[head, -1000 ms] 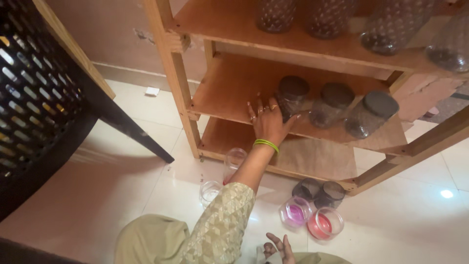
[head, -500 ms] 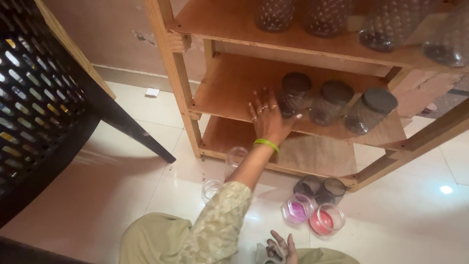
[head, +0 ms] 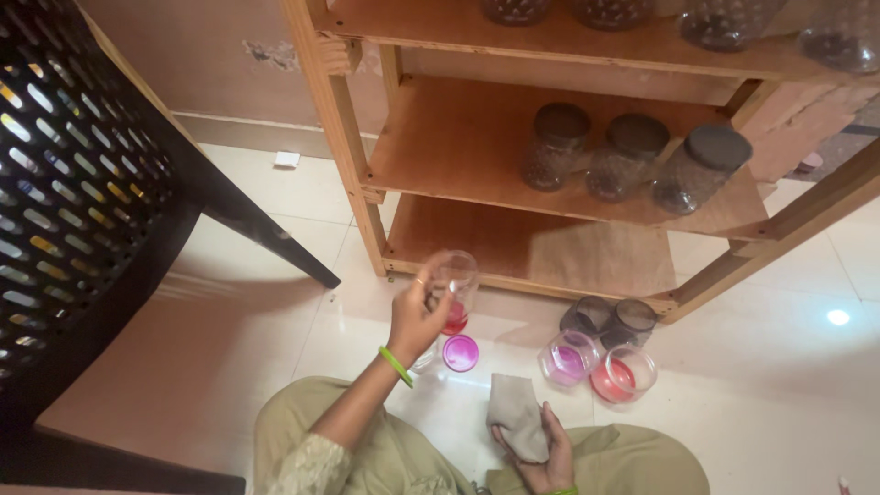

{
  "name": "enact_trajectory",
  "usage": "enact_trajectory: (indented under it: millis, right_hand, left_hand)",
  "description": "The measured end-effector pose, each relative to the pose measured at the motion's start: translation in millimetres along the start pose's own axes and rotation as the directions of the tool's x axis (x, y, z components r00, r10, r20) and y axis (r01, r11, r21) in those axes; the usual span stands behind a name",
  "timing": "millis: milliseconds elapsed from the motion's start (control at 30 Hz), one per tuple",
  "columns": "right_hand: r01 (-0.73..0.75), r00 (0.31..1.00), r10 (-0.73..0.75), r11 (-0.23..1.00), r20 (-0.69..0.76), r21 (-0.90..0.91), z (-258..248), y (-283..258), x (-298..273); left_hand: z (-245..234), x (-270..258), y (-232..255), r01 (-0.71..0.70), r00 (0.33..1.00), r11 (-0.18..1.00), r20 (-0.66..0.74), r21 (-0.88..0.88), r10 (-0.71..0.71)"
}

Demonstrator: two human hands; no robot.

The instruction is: The person sits on the floor and repeatedly picks up clear plastic containers with dark lids, wipes them with a cloth, and places them on a wooden shelf. The person handles several containers one at a time, wiping the exterior before stacking them on the shelf.

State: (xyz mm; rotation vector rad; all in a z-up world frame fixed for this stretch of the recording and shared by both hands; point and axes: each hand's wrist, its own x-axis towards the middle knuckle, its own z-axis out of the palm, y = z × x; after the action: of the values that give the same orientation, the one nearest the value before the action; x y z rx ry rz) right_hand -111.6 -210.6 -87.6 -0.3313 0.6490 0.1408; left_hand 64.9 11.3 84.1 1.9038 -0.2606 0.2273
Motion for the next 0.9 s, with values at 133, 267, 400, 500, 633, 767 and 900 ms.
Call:
enact_trajectory:
  millis: [133,267,400,500,633,767,900]
  right_hand:
    - [0.022,0.999,-0.024,0.997,-0.029,-0.080,5.5,-3.2,-8.1]
    - [0.155,0.988,-0.156,0.952,0.019,-0.265,0.8,-19.4,-6.8]
    - [0.354,0.922,-0.384,0.789,0.045,-0.503,11.1,-52.0,10.9]
    - [0.521,0.790,-0.580,0.466,0.197,-0.715,38.4,-76.3,38.5]
    - [0.497,0.729,-0.651,0.294,0.209,-0.817,75.9,-111.8,84.0]
    - [0.329,0.817,-0.577,0.445,0.014,-0.833,103.5,-141.4,136.8]
    - [0.171,0.881,-0.426,0.693,-0.207,-0.700,99.4,-160.3,166.3]
  left_hand:
    - [12.4,-45.9,-37.0,-0.087,0.994,0.996,0.065,0.004,0.087]
    - [18.4,-76.1,-66.4,-0.149,0.927,0.952,0.374,0.268,0.040]
    - [14.8,-77.8,-79.3,-0.378,0.608,0.822,0.784,0.426,-0.126]
    - [14.1,-76.5,-76.9,-0.325,0.548,0.791,0.785,0.519,-0.290]
    - [12.9,-73.7,-74.5,-0.314,0.599,0.816,0.768,0.485,-0.226]
    - [9.5,-70.5,-73.5,-0.306,0.609,0.833,0.767,0.462,-0.201]
    - [7.5,-69.3,-73.6,-0.308,0.581,0.810,0.773,0.498,-0.254]
